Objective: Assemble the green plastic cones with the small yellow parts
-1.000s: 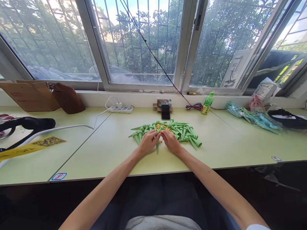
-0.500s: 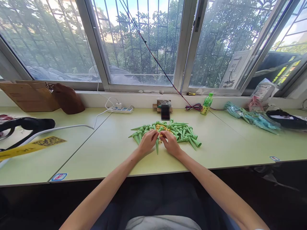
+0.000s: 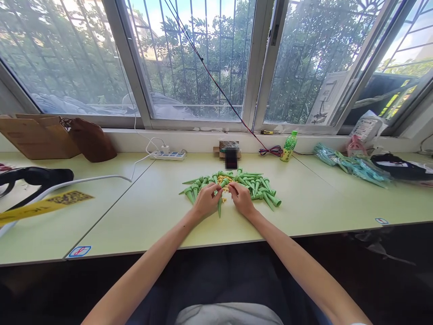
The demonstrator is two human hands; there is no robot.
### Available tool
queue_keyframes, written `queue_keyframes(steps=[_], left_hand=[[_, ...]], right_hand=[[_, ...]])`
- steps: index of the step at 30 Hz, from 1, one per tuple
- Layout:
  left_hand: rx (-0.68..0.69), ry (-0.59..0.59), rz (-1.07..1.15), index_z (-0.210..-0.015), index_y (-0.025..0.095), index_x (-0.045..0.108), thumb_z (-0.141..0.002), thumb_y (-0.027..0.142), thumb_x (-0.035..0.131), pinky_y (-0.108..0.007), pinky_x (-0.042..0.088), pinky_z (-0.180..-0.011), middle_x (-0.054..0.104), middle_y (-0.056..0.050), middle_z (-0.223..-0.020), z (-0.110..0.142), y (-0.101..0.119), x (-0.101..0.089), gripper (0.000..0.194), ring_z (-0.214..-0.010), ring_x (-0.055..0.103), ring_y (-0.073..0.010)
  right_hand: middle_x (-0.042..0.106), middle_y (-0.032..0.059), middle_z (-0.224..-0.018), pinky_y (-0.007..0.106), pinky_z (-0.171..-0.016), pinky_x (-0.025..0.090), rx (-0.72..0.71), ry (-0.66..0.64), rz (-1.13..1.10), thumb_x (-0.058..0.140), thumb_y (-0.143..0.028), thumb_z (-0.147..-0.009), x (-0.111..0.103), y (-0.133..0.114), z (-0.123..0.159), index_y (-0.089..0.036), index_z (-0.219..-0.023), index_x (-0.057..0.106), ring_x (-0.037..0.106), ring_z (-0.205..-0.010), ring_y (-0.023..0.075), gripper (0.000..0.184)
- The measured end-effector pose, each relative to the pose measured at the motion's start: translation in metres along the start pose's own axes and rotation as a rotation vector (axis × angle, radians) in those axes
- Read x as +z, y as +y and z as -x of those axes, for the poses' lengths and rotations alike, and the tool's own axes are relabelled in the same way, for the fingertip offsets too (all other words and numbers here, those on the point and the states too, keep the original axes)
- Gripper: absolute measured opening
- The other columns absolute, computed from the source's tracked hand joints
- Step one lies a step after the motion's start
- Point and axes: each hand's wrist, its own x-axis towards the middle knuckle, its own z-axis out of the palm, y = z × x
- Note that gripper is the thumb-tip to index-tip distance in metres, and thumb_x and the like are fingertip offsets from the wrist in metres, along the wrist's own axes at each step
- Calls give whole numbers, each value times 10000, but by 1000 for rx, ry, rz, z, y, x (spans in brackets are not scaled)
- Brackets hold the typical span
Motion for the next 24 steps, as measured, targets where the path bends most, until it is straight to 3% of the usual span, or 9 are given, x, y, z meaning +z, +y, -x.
queue_keyframes(steps=[13,24], left_hand=[[-27,-93,-66,-996,188,675,-889,237,552,-304,454,-697,691,-40,-940,0,-5,2,170,-655,560,-145],[50,-102,-21,-986,183,664,-928,192,510,-283,444,-680,671,-43,-917,0,-4,2,165,-670,560,-140]], right_hand=[[701,87,-921,320,-739,490,15,55,29,458,-315,-997,0,2,-1,-177,-970,649,626,-785,202,237],[666,52,-815,305,-668,475,96,74,-18,487,-332,-974,-2,-1,0,-189,-945,593,598,-680,179,180]])
